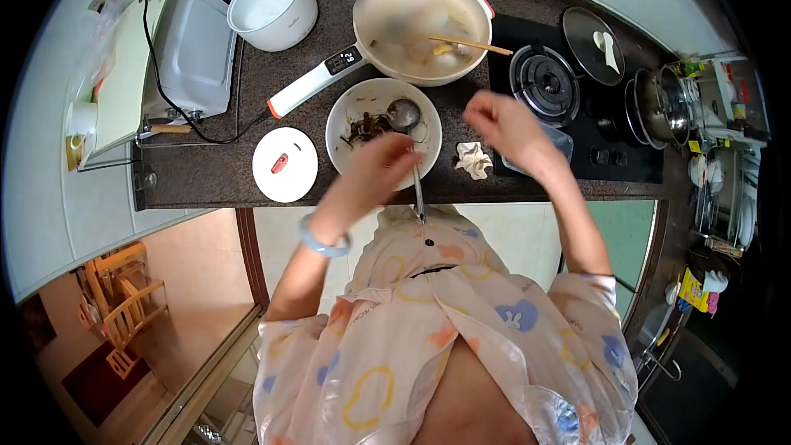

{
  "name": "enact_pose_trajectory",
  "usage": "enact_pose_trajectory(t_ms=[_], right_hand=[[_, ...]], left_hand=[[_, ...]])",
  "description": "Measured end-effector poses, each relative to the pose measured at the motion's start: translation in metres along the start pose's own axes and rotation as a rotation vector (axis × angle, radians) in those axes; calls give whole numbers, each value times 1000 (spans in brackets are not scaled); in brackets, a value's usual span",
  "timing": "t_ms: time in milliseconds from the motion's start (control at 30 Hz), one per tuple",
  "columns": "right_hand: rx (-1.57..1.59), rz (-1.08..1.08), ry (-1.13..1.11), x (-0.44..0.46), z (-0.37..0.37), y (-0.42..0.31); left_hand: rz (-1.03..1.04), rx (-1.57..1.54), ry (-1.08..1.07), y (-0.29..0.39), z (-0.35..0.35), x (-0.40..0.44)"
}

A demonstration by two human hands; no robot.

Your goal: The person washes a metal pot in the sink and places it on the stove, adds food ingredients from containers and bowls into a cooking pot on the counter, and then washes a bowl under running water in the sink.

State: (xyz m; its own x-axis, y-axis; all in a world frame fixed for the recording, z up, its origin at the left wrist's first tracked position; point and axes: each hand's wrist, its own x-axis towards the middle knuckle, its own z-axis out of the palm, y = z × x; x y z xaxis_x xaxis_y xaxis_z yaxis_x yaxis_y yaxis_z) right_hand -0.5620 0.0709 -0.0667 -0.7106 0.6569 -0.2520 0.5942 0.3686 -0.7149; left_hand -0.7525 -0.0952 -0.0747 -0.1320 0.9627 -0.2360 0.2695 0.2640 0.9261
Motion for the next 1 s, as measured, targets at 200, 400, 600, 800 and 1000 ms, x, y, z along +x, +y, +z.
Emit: enact_pose_trajectory(t_ms=[200,400,600,800,1000], right_hand=[[-390,15,13,-28,104,-26],[-705,142,136,-7,166,-18],[-649,212,226,-17,153,-26],[-452,-13,344,-50,133,-37],[-387,11,264,-63,144,-18]], left_hand=[[-206,134,297,-64,-56,-21],[-105,16,359,-80,-42,-15],[129,239,529,-88,-46,-9],[40,437,570,-123,-58,-8],[-431,-167,162,-125,-54,-9]])
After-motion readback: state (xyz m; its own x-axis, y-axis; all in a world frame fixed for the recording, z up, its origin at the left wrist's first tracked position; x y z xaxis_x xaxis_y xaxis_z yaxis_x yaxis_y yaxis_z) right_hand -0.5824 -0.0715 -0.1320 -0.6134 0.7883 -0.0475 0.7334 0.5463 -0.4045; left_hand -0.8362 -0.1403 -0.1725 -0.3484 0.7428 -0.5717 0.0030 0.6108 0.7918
